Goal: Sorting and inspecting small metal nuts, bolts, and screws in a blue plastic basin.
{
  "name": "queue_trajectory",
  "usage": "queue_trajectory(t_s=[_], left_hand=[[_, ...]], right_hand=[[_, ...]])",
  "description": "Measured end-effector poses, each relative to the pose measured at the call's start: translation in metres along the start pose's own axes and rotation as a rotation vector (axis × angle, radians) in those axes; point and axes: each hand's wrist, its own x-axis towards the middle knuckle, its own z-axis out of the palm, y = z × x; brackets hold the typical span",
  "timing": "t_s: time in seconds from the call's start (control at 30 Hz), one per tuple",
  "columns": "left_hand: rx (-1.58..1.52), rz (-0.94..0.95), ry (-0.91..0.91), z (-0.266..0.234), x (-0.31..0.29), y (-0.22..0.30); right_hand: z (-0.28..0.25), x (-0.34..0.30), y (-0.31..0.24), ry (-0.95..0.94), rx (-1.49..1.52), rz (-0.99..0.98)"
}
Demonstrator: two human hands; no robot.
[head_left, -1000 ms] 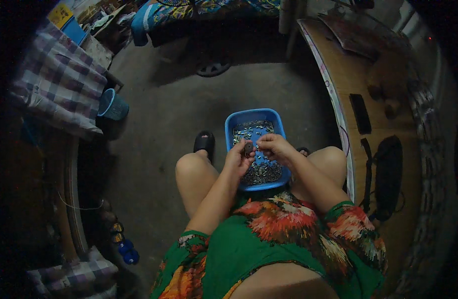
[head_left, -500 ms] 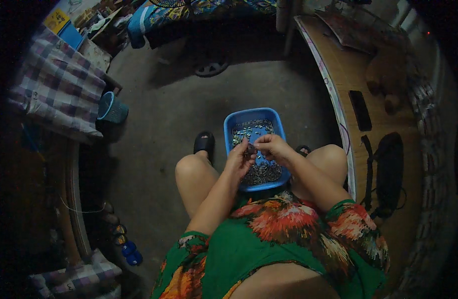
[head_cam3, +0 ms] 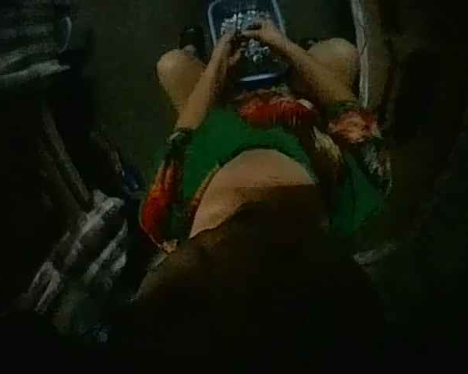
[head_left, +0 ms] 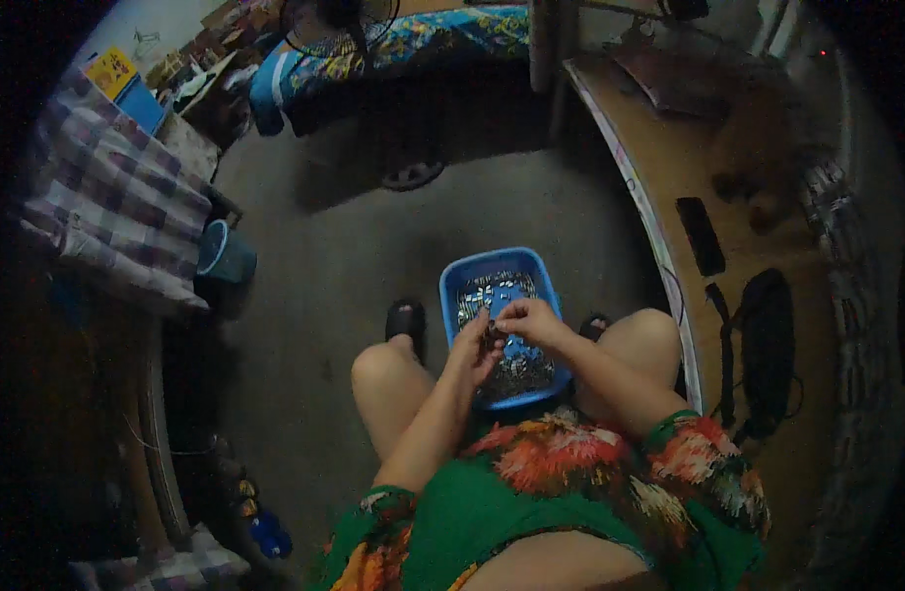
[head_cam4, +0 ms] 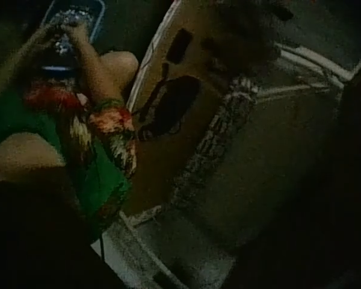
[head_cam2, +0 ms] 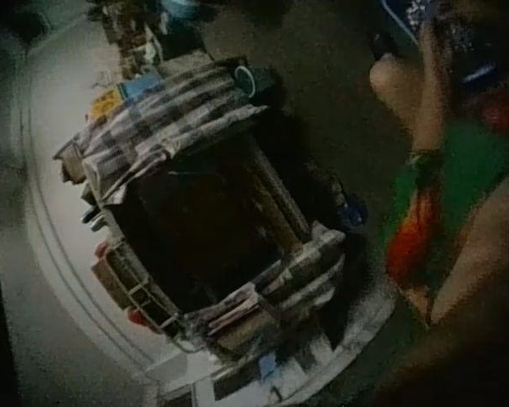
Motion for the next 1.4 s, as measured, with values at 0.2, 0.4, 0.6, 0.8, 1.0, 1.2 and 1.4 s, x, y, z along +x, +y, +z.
queue_trajectory(t_s=[0.2, 0.4, 0.6, 0.8, 1.0, 1.2, 1.4], left_hand=[[0.048, 0.013, -0.012, 0.009, -0.011, 0.004], [0.026, 0.007, 0.008, 0.018, -0.011, 0.009], [-0.021, 0.056, 0.02, 0.005, -0.003, 0.008], [-0.031, 0.108, 0.036, 0.007, -0.004, 0.006], [0.01, 0.107, 0.04, 0.007, -0.007, 0.006], [0.054, 0.08, 0.022, 0.009, -0.007, 0.002], [0.079, 0.077, 0.013, 0.009, -0.007, 0.002]], right_hand=[[-0.004, -0.006, -0.008, -0.139, 0.172, 0.174], [-0.01, -0.005, -0.008, -0.13, 0.263, 0.223], [-0.015, 0.004, 0.0, -0.085, 0.457, 0.26], [-0.014, 0.004, -0.002, -0.055, 0.351, 0.203], [-0.008, -0.003, -0.011, -0.097, 0.339, 0.209], [-0.01, 0.002, 0.003, -0.031, 0.207, 0.171], [-0.01, 0.006, 0.009, -0.085, 0.27, 0.178]])
